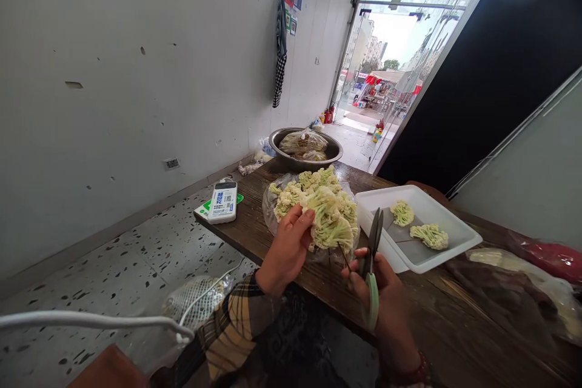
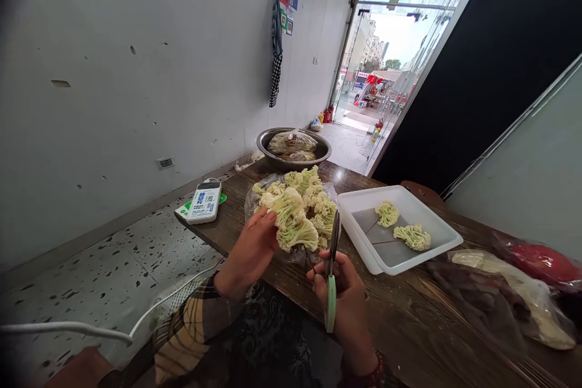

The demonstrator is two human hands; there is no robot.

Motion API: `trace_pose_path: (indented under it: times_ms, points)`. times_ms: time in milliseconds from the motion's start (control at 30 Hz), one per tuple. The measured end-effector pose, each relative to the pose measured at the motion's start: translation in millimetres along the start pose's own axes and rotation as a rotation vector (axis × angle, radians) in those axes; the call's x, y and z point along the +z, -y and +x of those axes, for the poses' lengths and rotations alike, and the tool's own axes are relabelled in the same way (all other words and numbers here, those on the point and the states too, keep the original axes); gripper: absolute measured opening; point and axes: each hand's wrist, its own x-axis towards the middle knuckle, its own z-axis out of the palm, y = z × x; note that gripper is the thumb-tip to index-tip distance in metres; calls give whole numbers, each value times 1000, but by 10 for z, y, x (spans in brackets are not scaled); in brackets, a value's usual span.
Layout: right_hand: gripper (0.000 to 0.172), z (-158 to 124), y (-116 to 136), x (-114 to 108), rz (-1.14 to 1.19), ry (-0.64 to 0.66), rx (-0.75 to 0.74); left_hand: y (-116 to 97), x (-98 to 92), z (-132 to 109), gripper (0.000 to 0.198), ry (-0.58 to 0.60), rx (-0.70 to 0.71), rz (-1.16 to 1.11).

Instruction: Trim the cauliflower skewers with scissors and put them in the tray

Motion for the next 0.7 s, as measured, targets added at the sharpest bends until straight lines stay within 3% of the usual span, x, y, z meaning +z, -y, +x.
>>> trace_pose_path:
  times_ms: [167,567,700]
  points:
    - [33,-20,78,7,36,20,25,-4,5,15,32,-67,25,29]
    - [37,20,47,107,204,11,79,20,27,10,29,62,-19,16]
    - [36,30,39,96,215,-6,61,30,14,19,31,54,-42,40]
